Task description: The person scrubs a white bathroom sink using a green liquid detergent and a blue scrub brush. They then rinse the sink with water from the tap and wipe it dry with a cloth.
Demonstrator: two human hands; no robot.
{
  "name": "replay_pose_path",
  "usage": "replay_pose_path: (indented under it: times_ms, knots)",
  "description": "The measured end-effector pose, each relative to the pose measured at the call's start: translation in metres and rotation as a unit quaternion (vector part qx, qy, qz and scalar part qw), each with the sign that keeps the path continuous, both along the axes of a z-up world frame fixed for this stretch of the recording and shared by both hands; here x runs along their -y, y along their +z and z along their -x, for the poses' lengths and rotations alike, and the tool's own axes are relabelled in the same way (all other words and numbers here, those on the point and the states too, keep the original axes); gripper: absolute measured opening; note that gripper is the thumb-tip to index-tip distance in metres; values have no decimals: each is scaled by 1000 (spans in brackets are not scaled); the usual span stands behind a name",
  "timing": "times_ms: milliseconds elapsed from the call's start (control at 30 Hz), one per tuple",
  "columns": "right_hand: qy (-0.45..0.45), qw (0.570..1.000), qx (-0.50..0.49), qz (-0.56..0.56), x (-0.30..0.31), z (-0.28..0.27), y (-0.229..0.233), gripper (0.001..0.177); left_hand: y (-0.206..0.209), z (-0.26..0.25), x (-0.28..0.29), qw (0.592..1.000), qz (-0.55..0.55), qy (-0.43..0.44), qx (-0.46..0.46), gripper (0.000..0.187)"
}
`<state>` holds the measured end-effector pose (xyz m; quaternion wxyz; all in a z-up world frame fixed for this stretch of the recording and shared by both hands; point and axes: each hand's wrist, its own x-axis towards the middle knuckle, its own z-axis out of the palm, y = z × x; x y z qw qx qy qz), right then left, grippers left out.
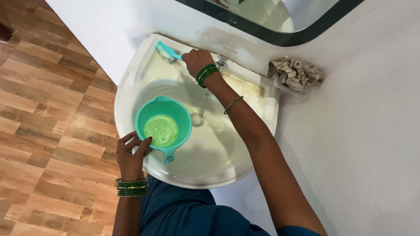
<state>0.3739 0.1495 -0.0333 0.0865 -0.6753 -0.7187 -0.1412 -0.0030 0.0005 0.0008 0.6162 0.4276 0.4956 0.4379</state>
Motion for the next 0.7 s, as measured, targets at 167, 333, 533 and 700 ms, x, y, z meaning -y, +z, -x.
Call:
replay_pose_path:
  times_ms: [167,333,533,700]
  knots:
    - [1,996,74,53,13,22,3,12,3,7,-3,1000,-10,15,-6,15]
    - [38,999,2,32,62,41,11,27,15,9,-2,999,-17,24,16,16]
    - [-31,995,-80,51,138,53,40,34,38,19,-7,999,-38,18,25,15]
    - [-204,976,-79,12,163,57,29,33,33,28,-19,998,-55,14,16,17]
